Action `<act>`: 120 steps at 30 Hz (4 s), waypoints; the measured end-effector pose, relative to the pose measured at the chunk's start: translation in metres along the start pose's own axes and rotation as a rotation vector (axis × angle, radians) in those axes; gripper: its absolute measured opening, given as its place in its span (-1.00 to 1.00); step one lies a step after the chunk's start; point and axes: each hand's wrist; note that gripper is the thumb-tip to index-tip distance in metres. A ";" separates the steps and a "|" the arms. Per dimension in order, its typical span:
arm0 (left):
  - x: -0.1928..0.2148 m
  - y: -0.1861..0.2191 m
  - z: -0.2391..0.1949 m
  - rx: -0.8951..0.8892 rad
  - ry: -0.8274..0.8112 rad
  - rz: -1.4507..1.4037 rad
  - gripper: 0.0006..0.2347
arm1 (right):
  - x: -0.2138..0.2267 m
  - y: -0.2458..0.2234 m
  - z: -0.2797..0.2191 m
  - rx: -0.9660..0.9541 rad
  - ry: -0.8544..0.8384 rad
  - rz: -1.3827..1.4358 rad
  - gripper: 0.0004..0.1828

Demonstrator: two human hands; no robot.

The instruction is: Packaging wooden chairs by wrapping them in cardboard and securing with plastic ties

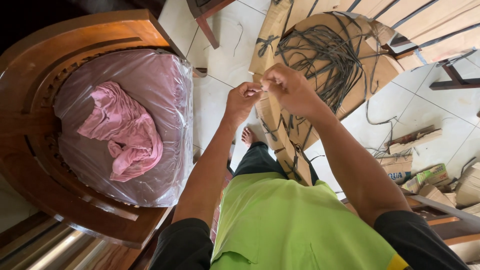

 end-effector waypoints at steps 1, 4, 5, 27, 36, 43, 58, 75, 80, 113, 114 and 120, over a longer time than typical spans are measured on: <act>0.007 -0.013 0.004 0.002 0.002 -0.001 -0.80 | -0.005 -0.002 0.003 -0.001 -0.003 0.001 -0.89; 0.021 -0.042 0.013 -0.034 0.034 0.106 -0.92 | -0.015 0.001 0.011 0.014 -0.071 0.039 -0.87; 0.020 -0.045 0.013 -0.042 0.041 0.075 -0.94 | -0.016 0.009 0.012 -0.042 -0.020 0.062 -0.79; 0.017 -0.017 0.016 0.053 0.159 0.117 -0.78 | -0.084 0.107 0.002 0.051 0.154 -0.355 -0.96; 0.002 0.015 0.000 0.071 0.154 0.200 -0.64 | -0.089 0.105 0.009 0.096 0.268 -0.305 -0.87; -0.010 0.009 -0.005 -0.072 0.167 0.455 -0.60 | -0.102 0.108 0.009 0.065 0.326 -0.345 -0.84; -0.014 -0.013 -0.012 -0.228 0.135 0.853 -0.67 | -0.068 0.109 0.023 0.319 -0.057 -0.720 -0.85; -0.011 -0.035 -0.013 -0.787 0.363 1.222 -0.95 | -0.057 0.118 0.033 -0.152 -0.218 -0.078 -0.81; -0.014 -0.048 -0.013 -0.766 0.415 1.258 -0.87 | -0.059 0.120 0.034 -0.205 -0.216 -0.077 -0.82; 0.020 -0.051 -0.005 -0.665 0.173 1.191 -0.92 | -0.086 0.125 0.023 -0.154 0.093 -0.531 -0.83; 0.020 -0.051 -0.005 -0.647 0.157 1.144 -0.92 | -0.089 0.128 0.019 -0.148 0.132 -0.510 -0.83; 0.031 -0.042 -0.031 -0.214 0.128 0.642 -0.85 | -0.065 0.100 -0.028 -0.261 0.269 -0.102 -0.70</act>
Point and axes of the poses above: each hand's wrist, its own z-axis towards the middle knuckle, its own x-axis out of the back of the hand, y = z × x, and after that the axes turned 12 degrees about -z, right-handed
